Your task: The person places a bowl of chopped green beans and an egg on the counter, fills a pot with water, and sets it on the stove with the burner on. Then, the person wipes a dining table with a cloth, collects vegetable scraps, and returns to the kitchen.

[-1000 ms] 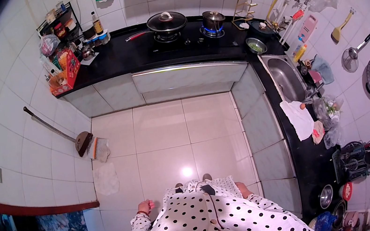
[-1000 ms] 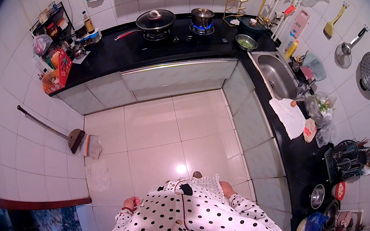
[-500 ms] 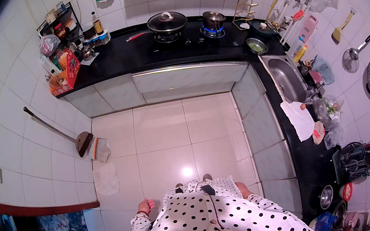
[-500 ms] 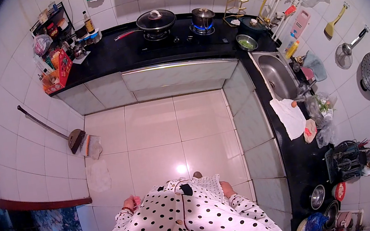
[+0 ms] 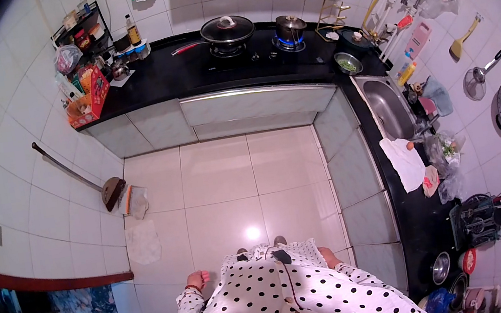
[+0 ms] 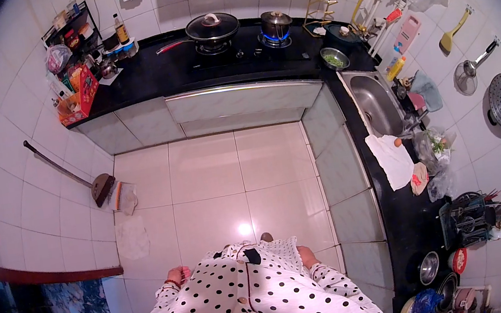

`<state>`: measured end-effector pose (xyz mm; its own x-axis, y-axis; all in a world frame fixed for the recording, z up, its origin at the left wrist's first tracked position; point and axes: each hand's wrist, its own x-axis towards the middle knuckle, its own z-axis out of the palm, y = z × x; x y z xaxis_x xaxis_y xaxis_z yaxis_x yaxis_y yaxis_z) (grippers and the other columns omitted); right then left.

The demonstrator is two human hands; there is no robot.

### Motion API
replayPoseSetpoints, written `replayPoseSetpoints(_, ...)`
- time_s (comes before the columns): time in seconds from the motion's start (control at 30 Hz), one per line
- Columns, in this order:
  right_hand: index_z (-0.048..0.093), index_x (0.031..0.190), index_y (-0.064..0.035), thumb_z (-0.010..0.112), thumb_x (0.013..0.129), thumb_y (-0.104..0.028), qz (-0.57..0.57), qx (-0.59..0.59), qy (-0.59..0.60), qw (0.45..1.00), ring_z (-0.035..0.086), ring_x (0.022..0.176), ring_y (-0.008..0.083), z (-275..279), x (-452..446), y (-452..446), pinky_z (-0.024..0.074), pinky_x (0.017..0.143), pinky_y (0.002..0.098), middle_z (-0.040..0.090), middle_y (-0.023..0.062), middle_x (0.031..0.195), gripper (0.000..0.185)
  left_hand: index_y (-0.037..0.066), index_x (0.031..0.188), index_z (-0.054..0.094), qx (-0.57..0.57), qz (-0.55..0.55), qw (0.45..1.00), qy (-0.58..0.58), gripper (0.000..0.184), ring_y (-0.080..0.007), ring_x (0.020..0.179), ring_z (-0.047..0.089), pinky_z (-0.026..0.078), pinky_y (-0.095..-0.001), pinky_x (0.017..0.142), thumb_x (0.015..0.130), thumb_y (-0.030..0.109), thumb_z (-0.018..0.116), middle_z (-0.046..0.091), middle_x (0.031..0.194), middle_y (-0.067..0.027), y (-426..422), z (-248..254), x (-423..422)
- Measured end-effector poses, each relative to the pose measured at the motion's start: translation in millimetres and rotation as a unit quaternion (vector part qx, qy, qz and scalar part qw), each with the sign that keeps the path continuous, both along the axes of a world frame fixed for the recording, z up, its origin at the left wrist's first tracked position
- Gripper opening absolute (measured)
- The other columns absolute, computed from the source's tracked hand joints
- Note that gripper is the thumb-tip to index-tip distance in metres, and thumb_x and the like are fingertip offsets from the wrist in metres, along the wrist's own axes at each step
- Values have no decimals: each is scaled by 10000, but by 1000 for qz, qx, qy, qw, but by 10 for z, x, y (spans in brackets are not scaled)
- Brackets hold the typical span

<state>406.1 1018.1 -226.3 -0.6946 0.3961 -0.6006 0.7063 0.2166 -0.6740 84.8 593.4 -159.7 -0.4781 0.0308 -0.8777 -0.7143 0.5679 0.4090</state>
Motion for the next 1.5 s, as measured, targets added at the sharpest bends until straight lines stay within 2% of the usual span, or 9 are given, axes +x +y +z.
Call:
replayPoseSetpoints(0.23,658,1041,-62,578,784,-343,25,17,-5,1000,610,964,365,100,-13,11,479,846,398,642,210,1013,389,75,911,658,5,17,1000,22,258,-111,571,580,419,-263,451,905,140,408,659,746,-18,14,1,6)
replayPoseSetpoints(0.63,650,1062,-59,571,796,-341,-8,-1,4,1000,600,991,367,87,-23,5,469,862,389,635,214,1037,396,81,854,659,7,-20,998,63,218,-95,568,585,430,-245,446,869,43,445,656,738,-20,77,90,18)
replayPoseSetpoints(0.83,647,1066,-55,571,800,-327,-26,-17,-19,999,604,987,359,242,-51,-6,471,857,381,638,209,1030,388,85,887,635,42,23,998,42,202,-106,583,603,431,-251,443,885,81,433,668,770,-26,-47,-128,15)
replayPoseSetpoints(0.93,648,1064,-55,571,800,-323,-28,-18,-22,999,606,984,357,269,-70,-10,473,850,379,640,207,1027,383,71,917,618,11,-9,999,48,319,-133,700,613,496,-285,588,956,218,339,668,826,-40,-15,-95,38)
replayPoseSetpoints(1.03,648,1063,-57,569,803,-321,-16,-10,-21,1000,607,982,355,258,-69,-6,474,847,380,640,206,1026,378,75,901,621,11,-8,998,56,351,-136,727,617,493,-293,604,965,262,331,670,845,-34,-12,-85,59)
replayPoseSetpoints(1.13,648,1063,-59,565,806,-315,-4,-4,-18,1000,609,978,354,203,-55,-2,475,846,382,641,206,1023,372,93,915,640,23,31,999,23,329,-120,644,616,444,-286,494,961,249,354,681,818,-26,-37,-150,11)
replayPoseSetpoints(1.27,646,1064,-60,561,809,-308,-1,-10,-7,1000,608,977,357,207,-49,-2,476,844,383,641,206,1019,366,97,908,652,15,13,1000,20,425,-124,669,616,443,-294,513,974,378,340,682,838,-21,26,-39,22)
replayPoseSetpoints(1.33,646,1064,-59,560,810,-303,-45,-26,12,999,609,975,357,-90,24,-19,476,840,382,642,205,1017,363,97,905,656,17,9,1000,20,450,-122,666,613,440,-292,512,974,407,336,681,838,-18,24,-41,24)
replayPoseSetpoints(1.5,647,1063,-58,575,795,-292,-90,-52,20,994,614,963,356,-257,65,-23,477,834,381,644,204,1015,363,97,922,655,8,-11,1000,11,314,-110,670,594,455,-271,541,951,288,408,661,824,-3,58,18,26)
